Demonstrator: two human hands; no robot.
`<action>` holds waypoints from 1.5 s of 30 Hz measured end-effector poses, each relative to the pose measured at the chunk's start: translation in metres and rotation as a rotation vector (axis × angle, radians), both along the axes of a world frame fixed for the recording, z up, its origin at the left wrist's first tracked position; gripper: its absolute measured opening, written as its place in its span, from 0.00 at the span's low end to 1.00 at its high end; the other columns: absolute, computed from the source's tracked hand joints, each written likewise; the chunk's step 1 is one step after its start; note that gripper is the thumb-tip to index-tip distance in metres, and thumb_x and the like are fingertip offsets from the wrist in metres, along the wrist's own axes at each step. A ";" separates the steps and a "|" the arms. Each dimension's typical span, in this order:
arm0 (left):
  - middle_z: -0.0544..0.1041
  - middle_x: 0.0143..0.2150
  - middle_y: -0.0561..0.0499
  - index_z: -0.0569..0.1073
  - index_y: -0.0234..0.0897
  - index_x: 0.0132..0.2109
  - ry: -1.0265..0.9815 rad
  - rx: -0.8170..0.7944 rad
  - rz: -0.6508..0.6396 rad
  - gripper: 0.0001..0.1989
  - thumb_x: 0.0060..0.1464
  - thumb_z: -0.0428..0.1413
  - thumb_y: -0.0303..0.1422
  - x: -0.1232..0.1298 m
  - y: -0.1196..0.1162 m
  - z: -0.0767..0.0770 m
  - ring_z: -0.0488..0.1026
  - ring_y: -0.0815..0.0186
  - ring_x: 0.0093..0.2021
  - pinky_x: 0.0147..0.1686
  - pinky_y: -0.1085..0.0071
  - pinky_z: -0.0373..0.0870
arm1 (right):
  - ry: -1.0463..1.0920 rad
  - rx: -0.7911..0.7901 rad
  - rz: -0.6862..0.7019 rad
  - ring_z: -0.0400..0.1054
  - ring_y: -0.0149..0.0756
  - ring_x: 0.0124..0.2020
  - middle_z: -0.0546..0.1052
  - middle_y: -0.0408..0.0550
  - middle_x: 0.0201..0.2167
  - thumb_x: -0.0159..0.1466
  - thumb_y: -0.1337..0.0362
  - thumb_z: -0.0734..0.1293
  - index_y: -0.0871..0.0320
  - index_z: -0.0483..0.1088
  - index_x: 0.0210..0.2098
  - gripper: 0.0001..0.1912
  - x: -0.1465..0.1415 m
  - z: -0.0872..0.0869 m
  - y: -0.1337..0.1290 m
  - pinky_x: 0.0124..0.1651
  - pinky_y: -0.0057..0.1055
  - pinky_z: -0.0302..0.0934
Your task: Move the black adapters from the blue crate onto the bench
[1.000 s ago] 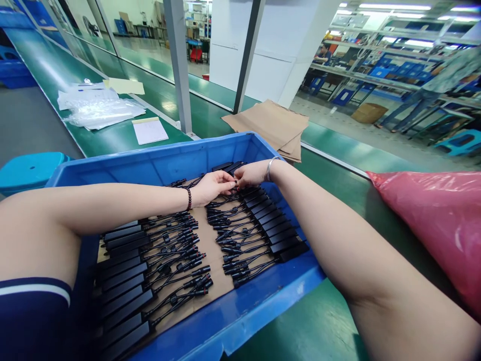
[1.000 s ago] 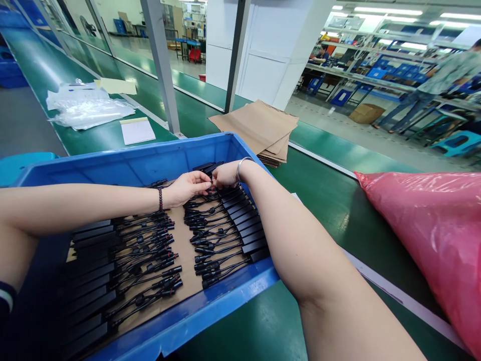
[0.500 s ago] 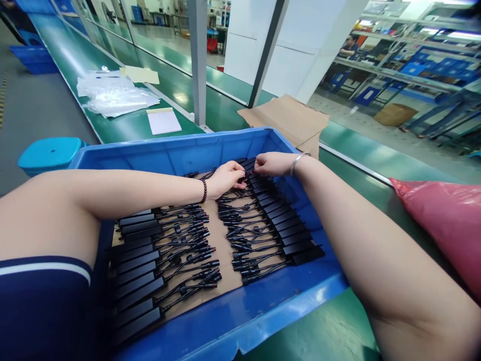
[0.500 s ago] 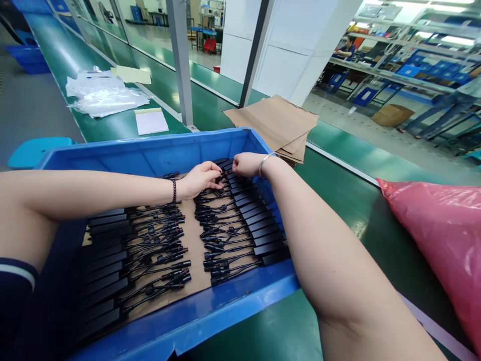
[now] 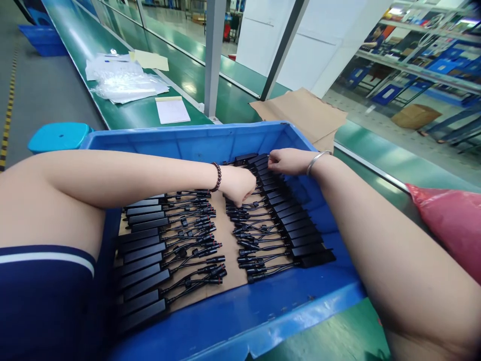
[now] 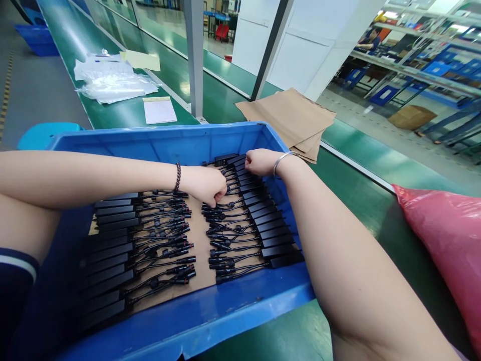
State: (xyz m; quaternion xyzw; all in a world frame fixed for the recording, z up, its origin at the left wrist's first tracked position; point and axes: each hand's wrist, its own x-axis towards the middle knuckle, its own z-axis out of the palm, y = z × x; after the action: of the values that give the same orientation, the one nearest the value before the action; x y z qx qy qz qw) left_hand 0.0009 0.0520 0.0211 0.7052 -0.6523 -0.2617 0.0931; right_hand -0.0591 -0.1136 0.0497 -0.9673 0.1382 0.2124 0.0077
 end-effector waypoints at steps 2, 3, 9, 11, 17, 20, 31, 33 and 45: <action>0.58 0.11 0.54 0.63 0.37 0.12 -0.024 0.080 0.023 0.12 0.22 0.61 0.22 -0.011 0.007 -0.001 0.65 0.62 0.25 0.34 0.68 0.60 | 0.010 -0.001 0.002 0.63 0.32 0.26 0.73 0.47 0.28 0.55 0.66 0.60 0.60 0.67 0.33 0.07 0.000 0.001 0.001 0.27 0.26 0.52; 0.57 0.11 0.54 0.62 0.37 0.12 -0.025 0.081 0.050 0.14 0.20 0.61 0.22 -0.015 0.010 -0.002 0.65 0.62 0.25 0.33 0.67 0.60 | 0.015 -0.001 0.002 0.63 0.32 0.26 0.73 0.47 0.28 0.55 0.66 0.60 0.60 0.67 0.33 0.07 -0.001 0.001 0.002 0.27 0.26 0.52; 0.62 0.14 0.52 0.59 0.38 0.14 -0.020 -0.018 0.139 0.13 0.22 0.56 0.19 -0.026 0.018 -0.009 0.68 0.61 0.26 0.33 0.70 0.64 | 0.005 -0.016 0.004 0.63 0.32 0.27 0.73 0.47 0.28 0.55 0.66 0.60 0.59 0.67 0.32 0.06 -0.001 0.002 0.004 0.27 0.26 0.51; 0.64 0.15 0.51 0.59 0.38 0.15 -0.014 -0.016 0.142 0.12 0.23 0.55 0.19 -0.027 0.018 -0.010 0.69 0.59 0.28 0.35 0.69 0.65 | 0.010 -0.012 -0.001 0.63 0.32 0.28 0.73 0.47 0.30 0.56 0.66 0.61 0.59 0.67 0.33 0.06 0.000 0.001 0.002 0.28 0.26 0.51; 0.68 0.23 0.43 0.64 0.35 0.23 -0.088 -0.023 0.054 0.11 0.27 0.56 0.23 -0.035 0.023 -0.020 0.70 0.48 0.31 0.34 0.57 0.65 | 0.005 0.006 -0.013 0.64 0.33 0.29 0.74 0.48 0.31 0.55 0.66 0.62 0.59 0.67 0.33 0.06 0.001 -0.003 -0.003 0.28 0.25 0.51; 0.69 0.27 0.42 0.65 0.34 0.31 -0.096 -0.078 0.052 0.15 0.30 0.54 0.20 -0.040 0.026 -0.030 0.70 0.48 0.33 0.35 0.57 0.65 | -0.004 0.011 -0.012 0.63 0.32 0.28 0.74 0.47 0.31 0.55 0.67 0.61 0.59 0.67 0.32 0.05 0.000 -0.002 -0.002 0.28 0.25 0.51; 0.68 0.19 0.52 0.70 0.34 0.29 0.167 0.050 0.114 0.14 0.29 0.56 0.20 -0.014 0.005 -0.015 0.67 0.64 0.21 0.26 0.70 0.64 | -0.013 -0.011 -0.007 0.64 0.32 0.28 0.73 0.47 0.30 0.55 0.67 0.61 0.59 0.67 0.33 0.06 -0.001 0.002 0.000 0.28 0.26 0.51; 0.67 0.17 0.56 0.72 0.34 0.30 0.269 0.078 0.164 0.16 0.27 0.57 0.19 -0.001 -0.003 -0.006 0.64 0.70 0.17 0.23 0.74 0.61 | -0.010 -0.023 -0.002 0.64 0.32 0.28 0.73 0.46 0.29 0.55 0.66 0.61 0.59 0.68 0.33 0.07 -0.001 0.002 -0.001 0.28 0.25 0.51; 0.69 0.22 0.54 0.71 0.32 0.36 0.475 -0.177 0.231 0.10 0.43 0.57 0.28 0.012 -0.015 -0.007 0.64 0.76 0.20 0.22 0.78 0.58 | -0.016 -0.062 0.050 0.65 0.32 0.30 0.73 0.49 0.31 0.56 0.64 0.60 0.62 0.69 0.37 0.12 -0.001 0.005 0.000 0.29 0.24 0.52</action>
State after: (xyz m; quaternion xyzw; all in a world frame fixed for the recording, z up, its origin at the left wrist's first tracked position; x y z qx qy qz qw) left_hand 0.0125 0.0366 0.0137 0.6830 -0.5478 -0.3492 0.3339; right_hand -0.0599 -0.1134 0.0547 -0.9719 0.1206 0.2005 -0.0265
